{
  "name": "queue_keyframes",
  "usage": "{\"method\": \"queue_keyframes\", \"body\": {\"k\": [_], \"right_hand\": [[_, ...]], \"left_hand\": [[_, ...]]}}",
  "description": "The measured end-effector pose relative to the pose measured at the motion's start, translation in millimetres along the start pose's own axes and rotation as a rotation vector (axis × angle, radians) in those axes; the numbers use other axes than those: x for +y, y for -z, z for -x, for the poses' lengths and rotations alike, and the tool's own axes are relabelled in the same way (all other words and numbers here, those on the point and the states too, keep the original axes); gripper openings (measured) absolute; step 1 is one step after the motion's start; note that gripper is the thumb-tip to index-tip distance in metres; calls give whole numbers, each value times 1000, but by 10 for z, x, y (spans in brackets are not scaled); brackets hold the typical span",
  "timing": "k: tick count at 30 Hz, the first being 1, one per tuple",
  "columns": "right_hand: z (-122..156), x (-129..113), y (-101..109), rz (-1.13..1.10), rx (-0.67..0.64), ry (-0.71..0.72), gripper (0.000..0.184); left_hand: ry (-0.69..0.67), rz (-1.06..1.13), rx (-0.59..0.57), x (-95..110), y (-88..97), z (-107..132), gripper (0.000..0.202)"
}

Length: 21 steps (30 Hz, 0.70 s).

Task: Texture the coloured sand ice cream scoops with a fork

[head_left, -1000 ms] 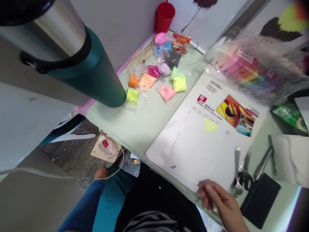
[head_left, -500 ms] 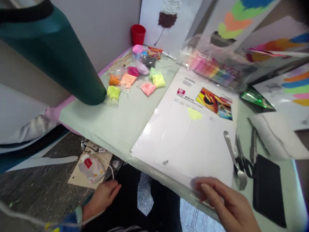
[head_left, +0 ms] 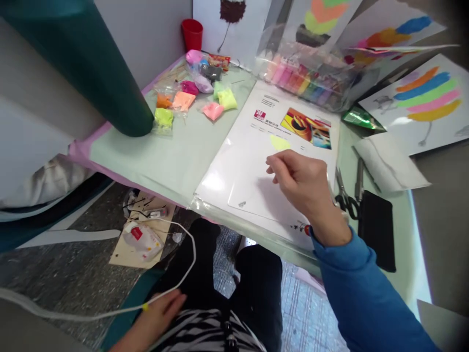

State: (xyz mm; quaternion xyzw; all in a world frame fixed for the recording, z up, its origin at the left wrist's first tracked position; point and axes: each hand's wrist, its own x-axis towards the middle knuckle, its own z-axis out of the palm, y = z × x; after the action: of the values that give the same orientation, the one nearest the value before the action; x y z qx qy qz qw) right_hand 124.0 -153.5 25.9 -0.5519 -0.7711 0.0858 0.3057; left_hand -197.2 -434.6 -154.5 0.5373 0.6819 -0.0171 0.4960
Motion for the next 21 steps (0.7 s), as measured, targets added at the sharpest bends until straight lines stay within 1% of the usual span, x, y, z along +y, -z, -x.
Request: {"method": "queue_keyframes", "body": {"k": [1,2,3,4,5,6,7,9,10,11,12,13,14,16,18,20,21], "right_hand": [[7,71,-63,-24,29,-23,29],[25,140,-124,-37,57,-43,28],[52,205,-179,-39,75,-59,27],[81,261,-225,-43,93,-70,25],[110,307,-258,-54,115,-84,24],[135,342,-280,-71,139,-99,25],[155,366,-290,-85,158,-109,25],[178,385,-288,-102,179,-117,26],[181,384,-283,-102,183,-115,26],[182,380,-278,-99,182,-110,26],[181,374,-274,-95,177,-106,26],[180,368,-272,-91,172,-103,26],[179,364,-272,-90,168,-102,25],[181,363,-277,-92,154,-107,24],[185,371,-286,-89,148,-115,24],[186,385,-299,-74,149,-116,24],[185,391,-306,-63,151,-117,25]], "left_hand": [[-128,75,-102,259,-41,-29,33],[-216,153,-129,502,-47,-101,36],[-260,233,-116,698,-12,-204,39],[-260,301,-44,827,66,-326,43],[-252,345,51,881,179,-449,42],[-211,381,186,864,319,-561,39],[-132,429,343,789,471,-654,36],[47,607,629,556,759,-775,32],[114,703,739,442,872,-812,28],[157,772,801,352,954,-844,24],[170,789,785,294,1004,-882,21],[193,740,773,266,1024,-937,20],[239,647,768,261,1023,-1013,20],[306,546,765,269,993,-1234,25],[400,429,776,228,985,-1504,32],[460,310,790,98,1034,-1749,36],[463,247,784,7,1079,-1848,36]]}}
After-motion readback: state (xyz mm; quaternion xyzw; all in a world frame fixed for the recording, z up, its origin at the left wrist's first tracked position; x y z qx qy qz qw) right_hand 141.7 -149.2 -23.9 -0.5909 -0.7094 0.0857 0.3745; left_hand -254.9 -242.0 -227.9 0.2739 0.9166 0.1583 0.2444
